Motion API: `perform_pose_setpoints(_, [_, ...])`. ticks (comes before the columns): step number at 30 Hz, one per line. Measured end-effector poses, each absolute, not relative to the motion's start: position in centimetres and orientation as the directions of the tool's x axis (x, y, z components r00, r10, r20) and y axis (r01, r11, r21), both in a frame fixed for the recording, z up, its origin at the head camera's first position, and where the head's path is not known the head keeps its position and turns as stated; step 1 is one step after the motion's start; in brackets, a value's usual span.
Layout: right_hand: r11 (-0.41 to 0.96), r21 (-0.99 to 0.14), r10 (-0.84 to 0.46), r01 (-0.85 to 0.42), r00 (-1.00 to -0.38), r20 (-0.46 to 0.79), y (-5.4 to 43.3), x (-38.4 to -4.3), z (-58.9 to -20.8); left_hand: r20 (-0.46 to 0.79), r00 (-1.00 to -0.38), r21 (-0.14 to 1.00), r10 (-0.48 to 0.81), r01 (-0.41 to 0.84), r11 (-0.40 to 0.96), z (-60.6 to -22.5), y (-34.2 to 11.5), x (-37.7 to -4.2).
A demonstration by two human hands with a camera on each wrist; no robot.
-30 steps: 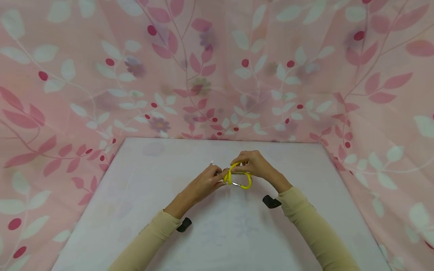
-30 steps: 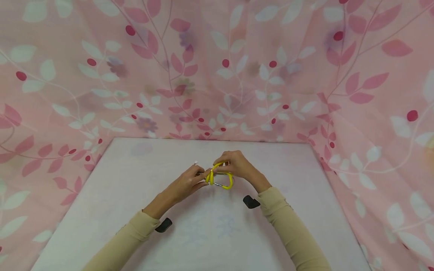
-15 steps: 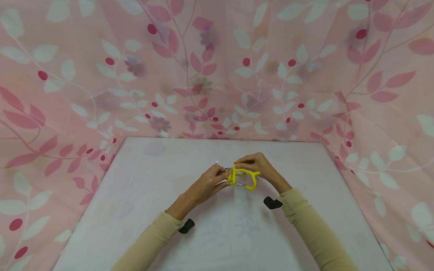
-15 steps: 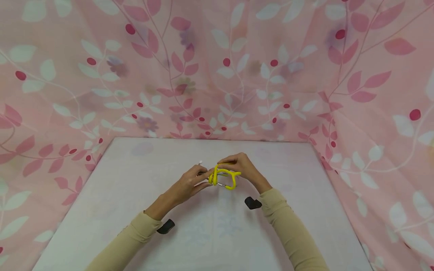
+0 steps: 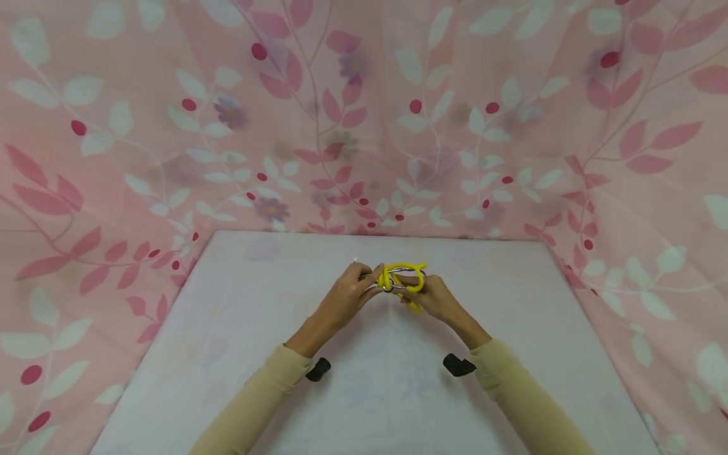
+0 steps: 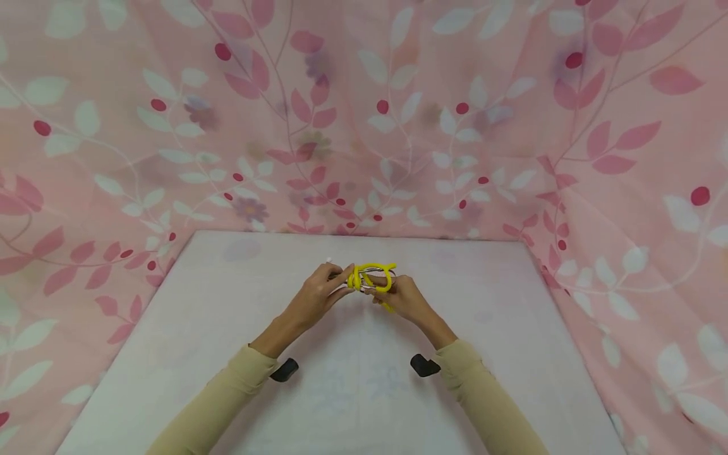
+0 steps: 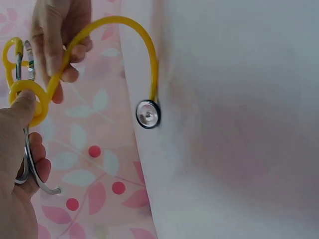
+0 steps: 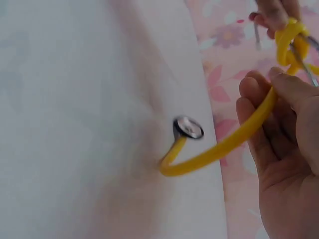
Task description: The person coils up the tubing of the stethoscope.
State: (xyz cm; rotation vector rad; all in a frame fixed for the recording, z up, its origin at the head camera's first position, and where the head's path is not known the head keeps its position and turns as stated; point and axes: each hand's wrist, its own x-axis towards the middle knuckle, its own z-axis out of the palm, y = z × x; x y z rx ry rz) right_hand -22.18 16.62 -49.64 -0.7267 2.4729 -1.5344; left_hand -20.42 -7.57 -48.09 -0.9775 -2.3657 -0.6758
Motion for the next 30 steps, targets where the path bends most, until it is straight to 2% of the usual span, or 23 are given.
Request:
perform_pose_setpoints(7, [0.261,-0.946,-0.454,-0.192,-0.889,0.055,16.7,-20.7,-49.6,0.603,-0.600,0.112,0.525,0.715,0.690,-48.4,-6.8,-20.9])
perform_pose_setpoints(10, [0.246,-0.953,-0.457,-0.178,-0.888,0.048,16.8,-20.2,-49.4,0.596,-0.616,0.079,0.515,0.683,0.726,-48.3,-6.7,-21.3])
perform_pose_setpoints(15, [0.262,-0.942,-0.498,-0.210,-0.865,0.054,16.5,-19.3,-49.0,0.574,-0.659,0.078,0.486,0.635,0.768,-48.6,-7.2,-22.0])
perform_pose_setpoints(23, [0.286,-0.920,-0.529,-0.267,-0.845,0.080,15.8,-17.6,-47.5,0.591,-0.663,0.104,0.460,0.628,0.771,-49.0,-7.8,-22.3])
perform_pose_setpoints(30, [0.351,-0.837,-0.565,-0.420,-0.808,0.169,15.8,-17.4,-45.6,0.562,-0.661,0.075,0.497,0.639,0.766,-48.4,-7.7,-22.2])
